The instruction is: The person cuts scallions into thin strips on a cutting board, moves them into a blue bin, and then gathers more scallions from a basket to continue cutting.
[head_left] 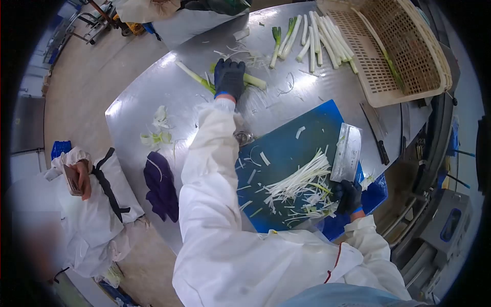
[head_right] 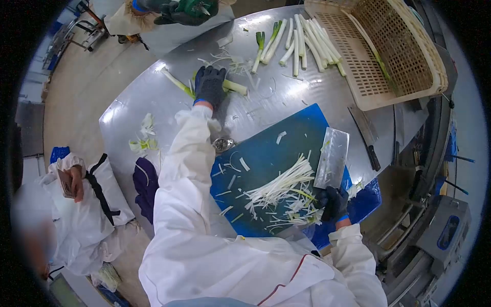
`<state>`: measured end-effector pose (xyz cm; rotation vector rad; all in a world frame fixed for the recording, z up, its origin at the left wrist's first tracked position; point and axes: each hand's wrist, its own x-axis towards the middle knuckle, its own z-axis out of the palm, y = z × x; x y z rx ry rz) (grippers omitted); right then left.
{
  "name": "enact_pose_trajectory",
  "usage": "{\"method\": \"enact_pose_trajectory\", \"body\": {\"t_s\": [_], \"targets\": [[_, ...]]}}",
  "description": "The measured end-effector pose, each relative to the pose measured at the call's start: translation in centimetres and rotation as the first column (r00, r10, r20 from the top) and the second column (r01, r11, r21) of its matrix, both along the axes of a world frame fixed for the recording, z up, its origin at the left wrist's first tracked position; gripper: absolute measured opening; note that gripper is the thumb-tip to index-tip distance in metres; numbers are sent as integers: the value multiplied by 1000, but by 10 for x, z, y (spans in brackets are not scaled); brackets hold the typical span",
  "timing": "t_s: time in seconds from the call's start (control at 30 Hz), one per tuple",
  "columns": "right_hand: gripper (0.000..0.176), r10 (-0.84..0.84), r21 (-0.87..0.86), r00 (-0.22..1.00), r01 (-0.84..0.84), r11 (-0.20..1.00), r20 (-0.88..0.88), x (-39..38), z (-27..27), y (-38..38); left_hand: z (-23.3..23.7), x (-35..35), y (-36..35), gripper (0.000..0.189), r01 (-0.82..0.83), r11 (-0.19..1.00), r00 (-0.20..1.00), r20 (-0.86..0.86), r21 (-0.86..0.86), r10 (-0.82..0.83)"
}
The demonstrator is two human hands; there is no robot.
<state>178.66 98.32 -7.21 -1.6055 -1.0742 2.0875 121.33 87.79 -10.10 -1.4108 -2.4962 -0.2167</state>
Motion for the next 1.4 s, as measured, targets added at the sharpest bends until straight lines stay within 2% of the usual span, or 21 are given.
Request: {"method": "enact_pose_trajectory", "body": {"t_s": [0.07,0.1,0.27,0.33,0.4,0.5,0.6,0.63,0.73,0.77,0.8,0.87,0.93,0.97,1.07,1.1,1.2,1.23,1.33,1.37,1.4], "targets": [[14,-9,-27,1000,9,1000,14,-1,0,-1,3,18,-21,39,30,999,999,-13,44,-29],[14,-1,-21,999,2,1000,37,3,-6,1,7,28,-34,29,76,991,994,-86,109,-67],[6,-5,-33,1000,6,999,20,-13,14,-6,24,68,-112,27,25,980,999,-51,197,-15],[7,14,12,999,-15,1000,30,-14,14,-8,27,76,-138,37,-26,952,998,-46,305,42],[8,-11,-7,1000,12,1000,28,-15,14,-9,39,86,-161,40,-159,945,983,130,285,126],[8,-22,7,998,22,1000,61,-12,9,-10,31,89,-192,42,-332,866,937,232,374,260],[9,-25,-11,999,25,1000,36,-7,3,-7,32,98,-215,37,-510,791,845,366,338,389],[9,-26,-27,1000,27,999,17,-7,3,-7,29,97,-222,42,-531,802,832,348,272,433],[14,18,3,998,-18,1000,52,-8,6,-7,22,107,-225,51,-707,705,670,372,55,643],[14,15,25,998,-16,1000,61,-8,4,-7,23,106,-219,60,-726,687,659,255,-30,708],[13,10,48,998,-13,999,69,-6,0,-6,21,104,-210,58,-708,703,702,179,66,690],[13,5,66,997,-10,998,74,-8,1,-7,21,95,-191,56,-540,815,841,171,209,514],[13,6,51,998,-9,999,67,-13,7,-8,21,86,-161,56,-442,853,897,169,280,409],[13,5,39,998,-7,999,64,-13,8,-8,37,91,-144,60,-422,875,907,123,236,403],[12,-5,41,998,3,999,64,-11,7,-6,17,74,-129,66,-370,929,925,92,-8,369],[12,-14,65,998,10,998,69,-10,5,-6,5,65,-130,56,-399,917,902,185,12,390],[11,-16,52,999,13,999,42,-15,11,-9,-7,53,-146,41,-590,805,788,173,-62,591],[11,-11,30,999,10,1000,30,-16,14,-11,0,59,-154,30,-567,824,824,31,19,566],[9,52,58,996,-56,997,68,-13,14,-9,10,53,-158,29,-592,805,806,13,-30,592],[9,52,79,996,-58,995,74,-10,10,-7,11,52,-152,26,-549,833,827,-94,68,554],[9,49,101,996,-57,993,81,-6,3,-6,12,49,-141,27,-484,869,870,-52,105,491]]}}
